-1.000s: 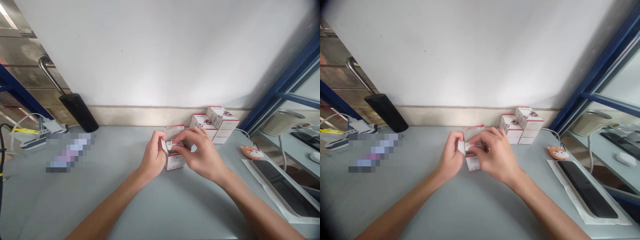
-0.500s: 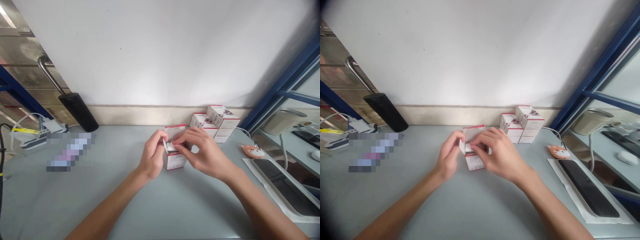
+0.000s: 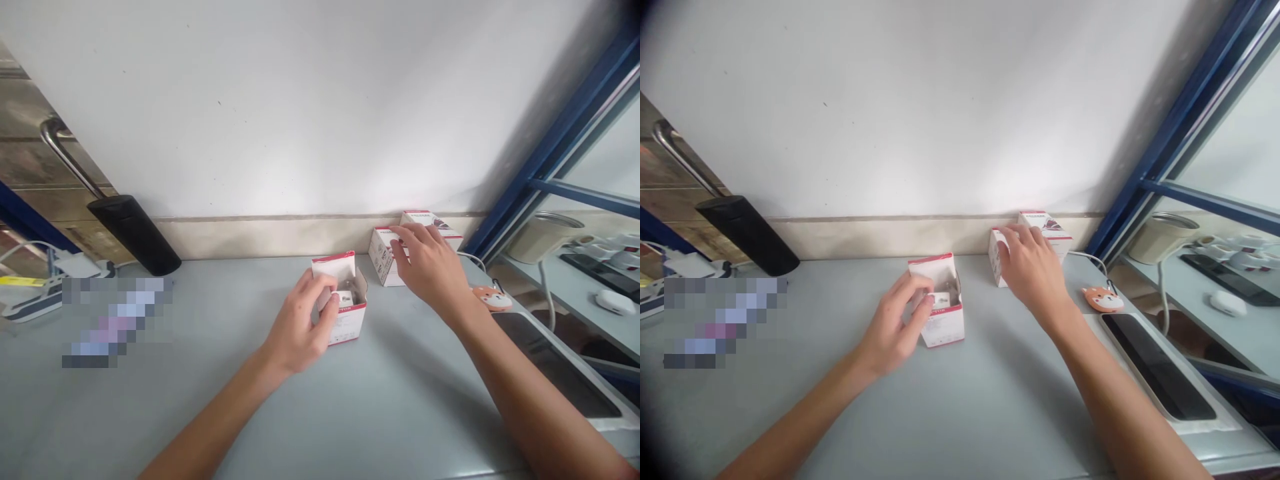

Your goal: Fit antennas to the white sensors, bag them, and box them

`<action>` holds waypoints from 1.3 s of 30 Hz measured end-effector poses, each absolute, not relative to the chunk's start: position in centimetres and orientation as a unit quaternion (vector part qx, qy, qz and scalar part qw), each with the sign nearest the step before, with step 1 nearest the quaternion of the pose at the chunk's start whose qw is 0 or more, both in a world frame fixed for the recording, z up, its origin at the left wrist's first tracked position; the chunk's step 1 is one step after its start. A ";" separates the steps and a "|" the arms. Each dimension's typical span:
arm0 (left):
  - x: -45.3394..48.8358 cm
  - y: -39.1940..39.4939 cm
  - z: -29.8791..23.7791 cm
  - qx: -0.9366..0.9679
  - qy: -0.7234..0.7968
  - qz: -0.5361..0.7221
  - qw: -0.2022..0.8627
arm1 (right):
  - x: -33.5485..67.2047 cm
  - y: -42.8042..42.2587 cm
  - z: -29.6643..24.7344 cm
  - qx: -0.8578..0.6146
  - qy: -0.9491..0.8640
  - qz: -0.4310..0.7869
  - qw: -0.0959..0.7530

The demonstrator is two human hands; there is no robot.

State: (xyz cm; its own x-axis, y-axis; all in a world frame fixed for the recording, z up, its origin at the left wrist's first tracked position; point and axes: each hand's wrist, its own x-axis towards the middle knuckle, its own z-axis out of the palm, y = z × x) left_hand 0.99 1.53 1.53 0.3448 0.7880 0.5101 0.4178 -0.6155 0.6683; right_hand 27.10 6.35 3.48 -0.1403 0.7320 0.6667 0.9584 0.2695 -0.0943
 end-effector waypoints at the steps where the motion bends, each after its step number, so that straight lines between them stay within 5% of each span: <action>1: 1.1 1.5 1.6 0.787 0.383 0.431 0.220 | 27.7 7.3 3.3 -0.599 -0.727 -0.210 0.261; 6: 1.5 1.5 1.7 0.751 0.401 0.456 0.260 | 30.1 10.5 3.5 -0.597 -0.746 -0.286 0.076; 12: 1.6 1.1 1.3 0.756 0.418 0.446 0.232 | 31.6 11.9 4.0 -0.571 -0.768 -0.287 0.051; 22: 1.6 0.9 1.6 0.793 0.410 0.407 0.194 | 31.0 11.5 4.7 -0.581 -0.771 -0.239 0.105; 30: 1.8 1.3 0.5 0.795 0.415 0.409 0.166 | 24.8 1.0 8.7 -0.492 -0.774 -0.003 0.398; 33: 1.8 1.2 0.4 0.794 0.406 0.415 0.181 | 22.5 -1.7 7.8 -0.454 -0.797 0.054 0.395; 39: 1.8 1.3 0.6 0.795 0.400 0.417 0.186 | 21.5 -1.2 5.5 -0.461 -0.823 -0.067 0.326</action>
State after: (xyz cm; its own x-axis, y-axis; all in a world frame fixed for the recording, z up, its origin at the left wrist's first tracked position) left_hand 1.79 1.31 0.61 0.3318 0.7910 0.5141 0.4806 -0.6107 0.6294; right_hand 21.51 -1.17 5.45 -0.3624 0.7143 0.5987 0.8020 0.5663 -0.1902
